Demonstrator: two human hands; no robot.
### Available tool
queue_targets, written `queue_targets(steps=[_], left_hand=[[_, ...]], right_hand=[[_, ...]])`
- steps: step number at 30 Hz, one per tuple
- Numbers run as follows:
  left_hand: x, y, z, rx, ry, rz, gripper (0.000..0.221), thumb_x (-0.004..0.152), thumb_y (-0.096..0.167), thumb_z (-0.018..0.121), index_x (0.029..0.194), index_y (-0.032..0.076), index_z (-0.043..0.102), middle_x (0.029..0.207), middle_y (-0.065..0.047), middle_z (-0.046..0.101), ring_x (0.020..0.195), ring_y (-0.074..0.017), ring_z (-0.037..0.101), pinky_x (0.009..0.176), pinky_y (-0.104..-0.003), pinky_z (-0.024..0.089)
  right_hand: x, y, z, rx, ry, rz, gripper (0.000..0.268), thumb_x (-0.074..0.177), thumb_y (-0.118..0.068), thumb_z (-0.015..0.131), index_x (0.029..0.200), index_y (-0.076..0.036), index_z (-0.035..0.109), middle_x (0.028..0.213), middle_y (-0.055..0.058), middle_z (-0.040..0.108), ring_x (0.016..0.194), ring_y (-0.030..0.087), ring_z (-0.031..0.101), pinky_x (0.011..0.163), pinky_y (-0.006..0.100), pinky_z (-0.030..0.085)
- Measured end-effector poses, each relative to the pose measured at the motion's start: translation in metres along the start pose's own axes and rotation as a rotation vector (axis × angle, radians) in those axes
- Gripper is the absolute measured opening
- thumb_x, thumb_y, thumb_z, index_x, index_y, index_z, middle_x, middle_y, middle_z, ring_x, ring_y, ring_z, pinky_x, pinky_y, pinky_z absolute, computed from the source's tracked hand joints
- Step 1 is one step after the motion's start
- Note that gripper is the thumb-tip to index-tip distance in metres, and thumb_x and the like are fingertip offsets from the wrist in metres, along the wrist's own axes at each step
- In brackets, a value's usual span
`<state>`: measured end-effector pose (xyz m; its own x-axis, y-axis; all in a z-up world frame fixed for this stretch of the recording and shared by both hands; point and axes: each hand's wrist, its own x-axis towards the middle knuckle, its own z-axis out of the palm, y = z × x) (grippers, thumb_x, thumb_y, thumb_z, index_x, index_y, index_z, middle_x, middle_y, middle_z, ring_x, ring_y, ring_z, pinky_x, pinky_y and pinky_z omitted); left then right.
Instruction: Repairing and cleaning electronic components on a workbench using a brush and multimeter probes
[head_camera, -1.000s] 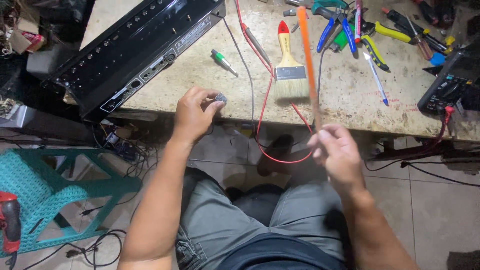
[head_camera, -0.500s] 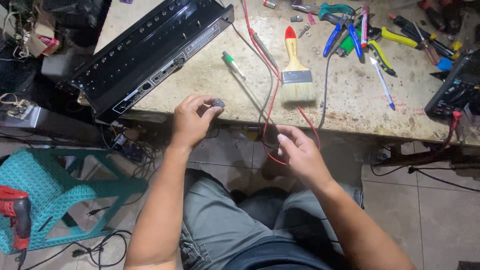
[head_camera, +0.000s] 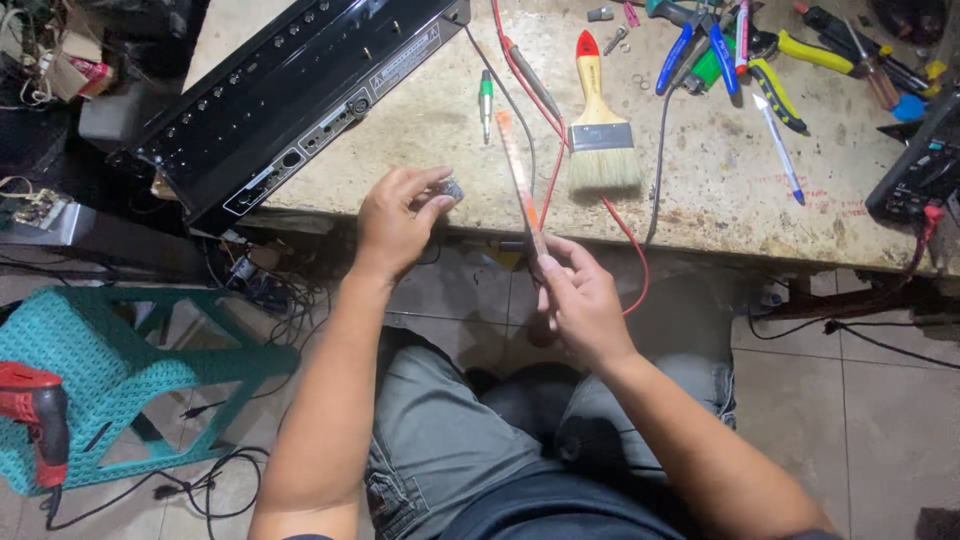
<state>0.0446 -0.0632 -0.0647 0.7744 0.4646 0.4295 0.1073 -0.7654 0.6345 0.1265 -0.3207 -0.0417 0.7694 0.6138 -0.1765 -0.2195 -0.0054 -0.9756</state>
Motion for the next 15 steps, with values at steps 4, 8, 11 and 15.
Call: queue_targets(steps=[4, 8, 11, 15], left_hand=[[0.002, -0.002, -0.001, -0.004, 0.033, 0.055, 0.027, 0.09, 0.022, 0.083, 0.116, 0.026, 0.08, 0.099, -0.004, 0.073, 0.089, -0.029, 0.072, 0.082, -0.041, 0.057], [0.001, -0.003, 0.002, -0.018, 0.064, 0.118, 0.024, 0.092, 0.025, 0.082, 0.116, 0.025, 0.08, 0.098, -0.002, 0.076, 0.092, -0.0288, 0.073, 0.087, -0.04, 0.056], [0.0, -0.006, 0.005, -0.025, 0.087, 0.126, 0.024, 0.092, 0.024, 0.082, 0.116, 0.023, 0.08, 0.098, -0.003, 0.077, 0.092, -0.0289, 0.073, 0.088, -0.04, 0.056], [-0.002, -0.01, 0.009, -0.048, 0.113, 0.124, 0.024, 0.091, 0.024, 0.083, 0.115, 0.02, 0.08, 0.097, -0.004, 0.077, 0.092, -0.0293, 0.073, 0.087, -0.041, 0.056]], right_hand=[[0.0, 0.022, 0.005, 0.024, -0.017, -0.048, 0.023, 0.103, -0.012, 0.057, 0.122, -0.001, 0.066, 0.056, 0.014, 0.064, 0.029, 0.015, 0.053, 0.026, 0.022, 0.04], [0.004, 0.025, 0.016, -0.168, -0.06, -0.051, 0.025, 0.1, -0.014, 0.064, 0.123, -0.007, 0.072, 0.059, 0.01, 0.069, 0.047, 0.011, 0.059, 0.042, 0.022, 0.046], [0.005, 0.02, 0.023, -0.163, -0.092, -0.042, 0.03, 0.1, -0.017, 0.066, 0.128, -0.008, 0.071, 0.064, 0.011, 0.071, 0.055, 0.014, 0.066, 0.05, 0.023, 0.05], [0.014, 0.033, 0.018, -0.097, -0.155, -0.058, 0.037, 0.1, -0.01, 0.065, 0.136, -0.001, 0.065, 0.071, 0.016, 0.073, 0.058, 0.017, 0.07, 0.052, 0.023, 0.052]])
